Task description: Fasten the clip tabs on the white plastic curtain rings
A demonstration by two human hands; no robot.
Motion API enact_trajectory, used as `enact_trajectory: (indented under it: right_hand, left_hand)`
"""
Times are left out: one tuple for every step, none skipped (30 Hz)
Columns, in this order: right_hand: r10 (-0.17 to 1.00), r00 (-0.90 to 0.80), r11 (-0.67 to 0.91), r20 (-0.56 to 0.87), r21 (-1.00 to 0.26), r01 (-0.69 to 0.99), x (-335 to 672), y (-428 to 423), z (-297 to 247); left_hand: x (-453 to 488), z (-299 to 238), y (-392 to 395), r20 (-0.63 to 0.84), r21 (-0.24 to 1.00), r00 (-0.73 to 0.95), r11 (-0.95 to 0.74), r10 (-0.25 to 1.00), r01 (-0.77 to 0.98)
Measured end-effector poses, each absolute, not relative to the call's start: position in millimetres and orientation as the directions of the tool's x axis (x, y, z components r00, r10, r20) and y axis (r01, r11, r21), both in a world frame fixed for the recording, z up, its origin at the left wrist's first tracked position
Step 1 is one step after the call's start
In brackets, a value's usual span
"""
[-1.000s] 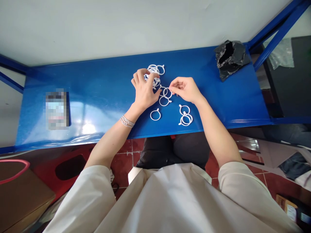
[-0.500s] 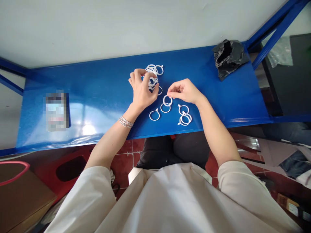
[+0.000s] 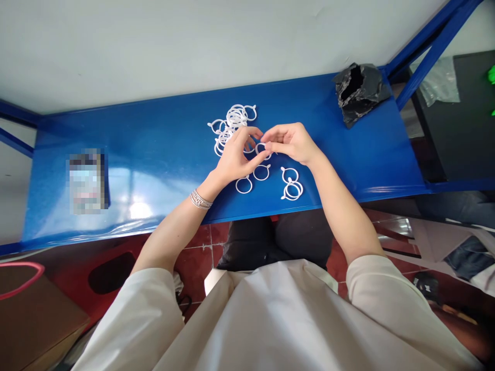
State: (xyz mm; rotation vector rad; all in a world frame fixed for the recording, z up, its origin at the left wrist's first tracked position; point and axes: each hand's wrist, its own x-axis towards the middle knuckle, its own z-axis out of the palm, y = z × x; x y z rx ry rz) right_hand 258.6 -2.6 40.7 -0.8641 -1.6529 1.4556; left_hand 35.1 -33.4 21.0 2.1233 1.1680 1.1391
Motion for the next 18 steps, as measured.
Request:
enact_trajectory:
  right_hand:
    - [0.865,-0.490,0.116,0.103,-0.993,-0.004,258.3,-2.8,40.0]
    - [0.863,-0.494,0.109,0.102,-0.994,-0.014,258.2,-2.9,39.4]
    - [0.862,-0.498,0.104,0.101,-0.994,-0.023,258.3,-2.8,38.8]
    - [0.859,-0.501,0.099,0.101,-0.995,-0.031,258.4,-2.7,38.3]
    - [0.857,-0.504,0.095,0.102,-0.995,-0.039,258.5,-2.5,38.1]
    - [0.855,-0.508,0.090,0.100,-0.995,-0.044,258.7,-2.4,38.0]
    - [0.852,-0.515,0.080,0.092,-0.996,-0.044,258.8,-2.3,38.2]
    - [0.846,-0.527,0.068,0.078,-0.997,-0.038,258.8,-2.4,38.6]
    - [0.837,-0.544,0.055,0.060,-0.998,-0.027,258.7,-2.5,39.3]
    - [0.826,-0.563,0.042,0.041,-0.999,-0.011,258.5,-2.7,40.0]
    - [0.814,-0.580,0.034,0.025,-0.999,0.005,258.3,-2.9,40.8]
    - [0.803,-0.595,0.032,0.015,-0.999,0.018,258.0,-3.1,41.5]
    - [0.794,-0.607,0.036,0.013,-0.999,0.026,257.8,-3.2,42.1]
    - [0.787,-0.617,0.043,0.016,-0.999,0.028,257.5,-3.4,42.6]
    - [0.782,-0.623,0.051,0.023,-0.998,0.027,257.3,-3.5,43.0]
    - [0.777,-0.629,0.059,0.032,-0.998,0.023,257.1,-3.8,43.4]
    - [0.769,-0.638,0.064,0.038,-0.998,0.018,256.8,-4.1,43.6]
    - [0.760,-0.648,0.065,0.040,-0.998,0.014,256.4,-4.7,43.9]
  left_hand:
    - [34.7,21.1,-33.2,0.445,0.718,0.314,-0.544,0.839,0.435]
    - [34.8,20.9,-33.2,0.446,0.733,0.328,-0.550,0.833,0.399]
    - [35.4,20.3,-33.6,0.445,0.752,0.336,-0.550,0.830,0.363]
    - [36.5,19.5,-34.3,0.439,0.774,0.338,-0.541,0.832,0.328]
    - [38.1,18.5,-35.3,0.428,0.798,0.335,-0.525,0.840,0.296]
    - [39.9,17.6,-36.5,0.411,0.823,0.329,-0.501,0.850,0.268]
    - [41.8,16.7,-37.7,0.391,0.847,0.322,-0.474,0.862,0.241]
    - [43.6,16.1,-38.7,0.369,0.870,0.314,-0.444,0.875,0.213]
    - [45.1,15.8,-39.3,0.347,0.893,0.303,-0.411,0.887,0.181]
    - [46.2,15.7,-39.6,0.325,0.915,0.292,-0.378,0.899,0.145]
    - [46.9,16.0,-39.4,0.300,0.934,0.288,-0.341,0.909,0.103]
    - [47.1,16.6,-38.8,0.269,0.953,0.297,-0.299,0.916,0.059]
    - [47.1,17.4,-37.9,0.232,0.968,0.321,-0.250,0.918,0.015]
    - [46.8,18.2,-36.7,0.192,0.980,0.358,-0.196,0.914,-0.026]
    - [46.3,19.1,-35.6,0.151,0.989,0.405,-0.138,0.902,-0.060]
    - [45.7,20.0,-34.5,0.112,0.993,0.453,-0.080,0.884,-0.088]
    - [45.0,20.9,-33.8,0.078,0.994,0.496,-0.029,0.865,-0.106]
    - [44.4,21.8,-33.3,0.052,0.993,0.526,0.012,0.849,-0.117]
